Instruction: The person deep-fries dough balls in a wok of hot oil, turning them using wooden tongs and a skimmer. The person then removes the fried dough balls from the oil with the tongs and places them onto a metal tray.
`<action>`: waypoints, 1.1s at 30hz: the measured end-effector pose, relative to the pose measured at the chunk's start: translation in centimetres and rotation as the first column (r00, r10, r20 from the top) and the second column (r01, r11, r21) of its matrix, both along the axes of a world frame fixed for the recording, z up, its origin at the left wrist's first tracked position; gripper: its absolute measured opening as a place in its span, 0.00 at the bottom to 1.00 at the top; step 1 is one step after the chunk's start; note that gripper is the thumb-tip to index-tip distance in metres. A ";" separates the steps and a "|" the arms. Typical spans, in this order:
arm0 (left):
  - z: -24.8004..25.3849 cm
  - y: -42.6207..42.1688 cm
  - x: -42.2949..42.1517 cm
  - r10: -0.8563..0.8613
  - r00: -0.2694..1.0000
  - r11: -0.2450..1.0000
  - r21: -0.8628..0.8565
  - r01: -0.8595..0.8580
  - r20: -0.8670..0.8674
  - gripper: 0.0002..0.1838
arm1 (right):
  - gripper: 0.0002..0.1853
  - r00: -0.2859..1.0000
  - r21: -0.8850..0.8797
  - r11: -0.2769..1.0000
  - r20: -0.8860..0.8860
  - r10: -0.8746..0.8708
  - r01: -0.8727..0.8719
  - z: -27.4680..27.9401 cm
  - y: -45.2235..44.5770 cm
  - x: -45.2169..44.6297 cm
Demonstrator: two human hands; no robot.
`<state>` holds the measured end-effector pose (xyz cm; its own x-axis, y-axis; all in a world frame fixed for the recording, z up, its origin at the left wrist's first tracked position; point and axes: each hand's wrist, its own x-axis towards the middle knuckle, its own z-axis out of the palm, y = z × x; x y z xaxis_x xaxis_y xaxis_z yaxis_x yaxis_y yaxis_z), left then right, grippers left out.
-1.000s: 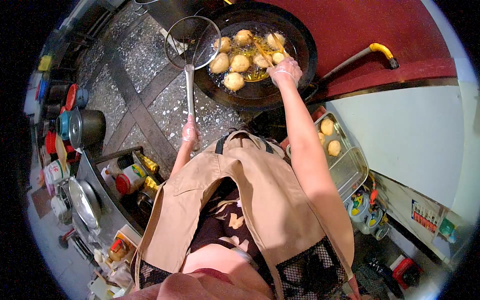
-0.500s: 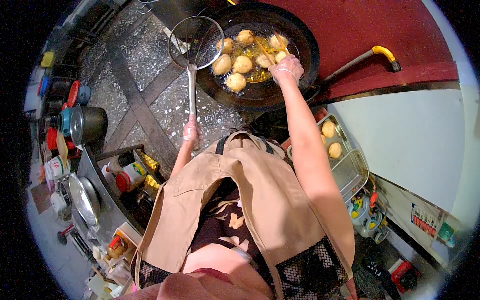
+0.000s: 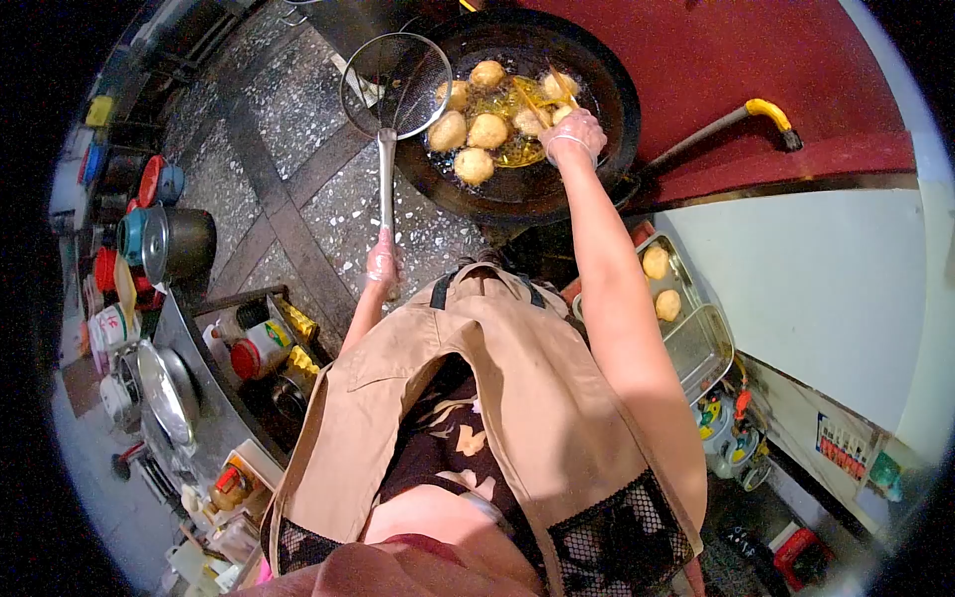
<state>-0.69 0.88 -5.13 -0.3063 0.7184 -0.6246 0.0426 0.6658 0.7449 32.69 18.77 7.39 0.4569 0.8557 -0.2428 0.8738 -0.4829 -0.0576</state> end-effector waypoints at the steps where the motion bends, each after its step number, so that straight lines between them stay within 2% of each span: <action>1: 0.0 0.0 0.0 0.000 1.000 1.000 -0.009 0.000 0.001 0.34 | 0.40 1.000 0.000 1.000 0.000 0.001 -0.001 0.1 0.0 -0.1; 14: -0.3 0.0 -0.1 0.034 0.998 0.999 0.000 -0.034 0.051 0.35 | 0.40 1.000 -0.006 1.000 -0.008 0.011 -0.011 1.1 0.0 -0.6; 21: 0.4 0.1 0.0 0.041 0.999 0.997 -0.063 -0.040 0.005 0.34 | 0.41 0.998 -0.028 0.998 0.016 0.061 -0.061 0.6 0.3 -0.3; 29: 1.0 -0.2 0.2 0.022 0.999 1.000 0.013 -0.022 0.034 0.33 | 0.41 0.998 -0.018 0.998 0.005 0.062 -0.062 0.8 0.5 -0.3; 33: 1.3 -0.1 0.4 0.044 0.998 0.999 -0.002 -0.044 0.053 0.33 | 0.41 0.998 -0.036 0.997 0.025 0.065 -0.064 0.9 0.7 -0.4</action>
